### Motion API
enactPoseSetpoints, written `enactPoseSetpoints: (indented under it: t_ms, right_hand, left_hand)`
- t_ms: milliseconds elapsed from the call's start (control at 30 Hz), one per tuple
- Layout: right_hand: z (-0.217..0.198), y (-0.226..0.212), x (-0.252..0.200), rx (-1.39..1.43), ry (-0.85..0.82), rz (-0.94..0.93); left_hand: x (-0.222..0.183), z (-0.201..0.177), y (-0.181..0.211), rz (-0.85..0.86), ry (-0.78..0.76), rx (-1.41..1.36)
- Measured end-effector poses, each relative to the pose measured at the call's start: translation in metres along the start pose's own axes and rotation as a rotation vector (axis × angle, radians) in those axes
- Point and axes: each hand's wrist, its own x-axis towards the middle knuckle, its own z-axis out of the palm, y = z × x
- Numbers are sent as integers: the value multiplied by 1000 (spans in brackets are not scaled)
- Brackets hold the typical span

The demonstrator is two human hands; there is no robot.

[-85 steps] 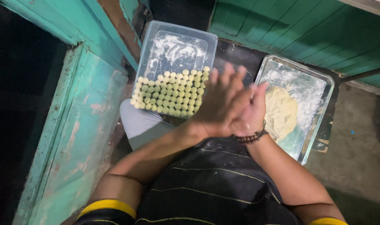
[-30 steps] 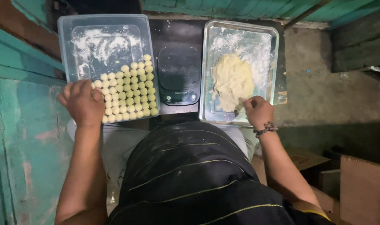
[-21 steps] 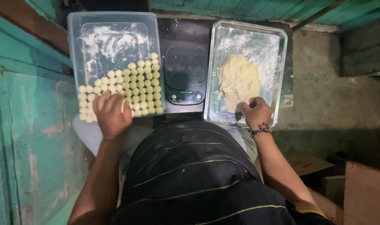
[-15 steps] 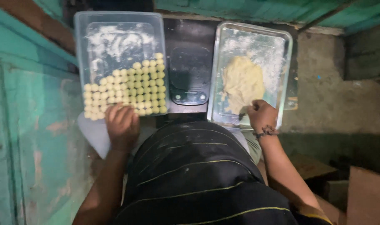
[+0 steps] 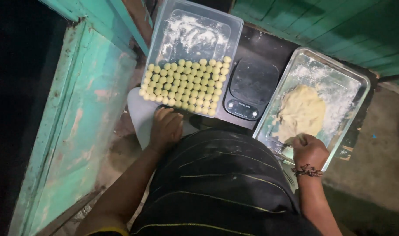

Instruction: The person repeatedly pinches off small pieces of dough from a large mass on a tray, weighs each piece on a digital scale, rolls it into a ball between the palms, and places it into a clear plastic container. The process is repeated continuously throughout the clip.

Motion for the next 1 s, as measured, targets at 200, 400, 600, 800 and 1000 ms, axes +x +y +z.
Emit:
enactPoseSetpoints:
  t_ms: [200, 400, 600, 800, 1000]
  right_hand:
    - [-16, 1, 14, 60, -173, 243]
    - [-10, 4, 10, 24, -144, 276]
    - [-17, -8, 15, 228, -188, 511]
    - [-58, -27, 29, 399, -211, 579]
    - [-20, -6, 10, 43, -144, 52]
  left_hand:
    - [-2, 3, -4, 0, 14, 12]
    - [3, 0, -2, -50, -61, 42]
    - [-1, 5, -3, -36, -25, 8]
    - [-5, 6, -8, -14, 11, 17]
    - [-3, 7, -8, -28, 1, 13]
